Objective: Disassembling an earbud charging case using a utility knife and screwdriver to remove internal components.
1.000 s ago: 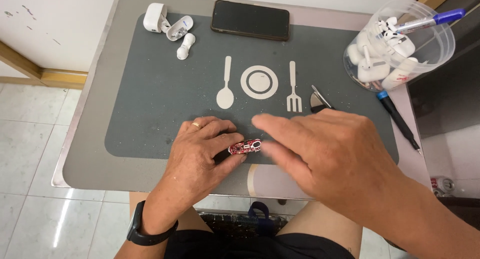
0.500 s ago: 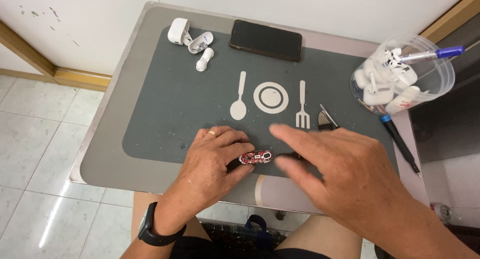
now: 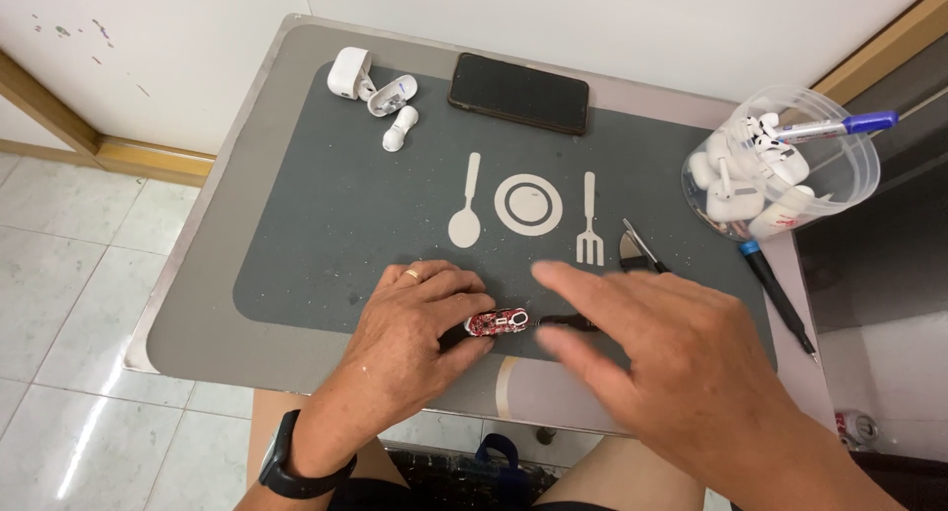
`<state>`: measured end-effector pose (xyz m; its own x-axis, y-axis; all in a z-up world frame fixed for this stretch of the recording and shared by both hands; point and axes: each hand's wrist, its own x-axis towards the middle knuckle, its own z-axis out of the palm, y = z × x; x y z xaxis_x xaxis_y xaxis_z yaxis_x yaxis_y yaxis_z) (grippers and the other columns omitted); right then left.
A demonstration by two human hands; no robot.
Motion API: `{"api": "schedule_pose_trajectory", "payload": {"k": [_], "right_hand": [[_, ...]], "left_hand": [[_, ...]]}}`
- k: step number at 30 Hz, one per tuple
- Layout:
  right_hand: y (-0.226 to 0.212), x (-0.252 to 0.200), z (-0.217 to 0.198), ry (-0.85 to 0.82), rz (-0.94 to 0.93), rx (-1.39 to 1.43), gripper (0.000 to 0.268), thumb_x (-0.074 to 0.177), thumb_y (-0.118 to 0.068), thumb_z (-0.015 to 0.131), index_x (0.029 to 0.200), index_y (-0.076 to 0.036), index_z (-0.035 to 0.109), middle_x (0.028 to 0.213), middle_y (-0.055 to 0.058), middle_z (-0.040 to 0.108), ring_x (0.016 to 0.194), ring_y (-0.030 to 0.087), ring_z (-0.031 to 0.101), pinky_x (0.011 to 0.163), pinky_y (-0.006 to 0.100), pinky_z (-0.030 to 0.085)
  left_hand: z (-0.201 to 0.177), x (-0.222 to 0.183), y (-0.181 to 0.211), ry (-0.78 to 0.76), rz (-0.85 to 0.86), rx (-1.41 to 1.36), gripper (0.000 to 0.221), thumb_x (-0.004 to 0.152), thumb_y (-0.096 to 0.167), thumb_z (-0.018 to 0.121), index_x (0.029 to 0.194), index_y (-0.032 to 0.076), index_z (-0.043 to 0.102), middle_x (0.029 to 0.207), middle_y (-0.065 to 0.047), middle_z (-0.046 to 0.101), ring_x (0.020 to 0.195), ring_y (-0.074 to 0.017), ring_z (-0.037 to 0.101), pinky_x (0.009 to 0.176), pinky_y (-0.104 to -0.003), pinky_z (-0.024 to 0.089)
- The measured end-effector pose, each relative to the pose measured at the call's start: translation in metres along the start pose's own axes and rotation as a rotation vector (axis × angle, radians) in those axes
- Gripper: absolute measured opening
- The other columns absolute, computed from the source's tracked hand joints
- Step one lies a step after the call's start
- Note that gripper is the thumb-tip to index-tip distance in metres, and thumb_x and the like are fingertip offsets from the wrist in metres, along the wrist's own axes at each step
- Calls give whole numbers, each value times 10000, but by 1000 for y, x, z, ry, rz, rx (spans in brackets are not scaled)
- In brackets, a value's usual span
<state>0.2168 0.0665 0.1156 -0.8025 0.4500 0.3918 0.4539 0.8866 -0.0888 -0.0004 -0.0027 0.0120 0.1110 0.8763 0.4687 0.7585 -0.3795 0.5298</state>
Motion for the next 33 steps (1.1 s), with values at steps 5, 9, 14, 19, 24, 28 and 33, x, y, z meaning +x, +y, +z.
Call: {"api": "schedule_pose_trajectory", "payload": {"k": [5,9,14,19,24,28,33], "right_hand": [[-5,6,-6,9,-57,89,388,883,-52,694,1267,-100,670,1019,29,738,842,190,708,717,352,565],[0,0,3,78,-38,40,268,914,-97,716,1181,-116,712,889,-20,766,698,189,694,652,360,547],[0,-4,0,-5,0,79,494,861,-138,738,1346,-125,644,1022,12,743,819,191,702,662,366,563],[1,-6,-2,45,-24,90,409,915,-11,657,1313,-107,658,913,11,691,729,169,648,636,330,541],[7,-17,-2,-103,55,320,536,901,19,598,1406,-161,604,1019,-18,689,714,131,631,602,300,502],[8,-23,-4,-40,80,359,510,897,23,608,1377,-148,624,1048,-1,715,723,137,641,601,295,504],[8,-29,-3,103,148,418,455,855,60,655,1274,-115,683,1056,6,750,889,114,735,828,238,576]], "left_hand": [[1,0,-1,-1,-6,-2,193,869,218,755,1053,158,750,1106,-6,721,1062,-233,612,798,-392,384],[2,0,-2,-24,-26,3,207,869,251,755,1059,170,751,1127,-1,720,1081,-230,612,807,-397,383],[2,-2,-2,-4,-18,1,232,862,239,774,1076,151,753,1141,-15,722,1092,-238,616,839,-396,393],[4,-1,-2,-7,-27,2,217,876,247,760,1073,155,758,1134,-5,719,1087,-225,615,849,-388,390],[7,-4,-5,-5,1,37,294,890,261,752,1158,143,735,1174,-26,715,1134,-257,605,888,-415,405],[8,-5,-3,-5,-1,71,394,862,263,781,1233,145,714,1210,-48,719,1167,-276,604,910,-424,419],[7,-5,3,13,13,103,468,884,312,779,1300,137,653,1248,-65,685,1144,-277,605,902,-429,446]]}}
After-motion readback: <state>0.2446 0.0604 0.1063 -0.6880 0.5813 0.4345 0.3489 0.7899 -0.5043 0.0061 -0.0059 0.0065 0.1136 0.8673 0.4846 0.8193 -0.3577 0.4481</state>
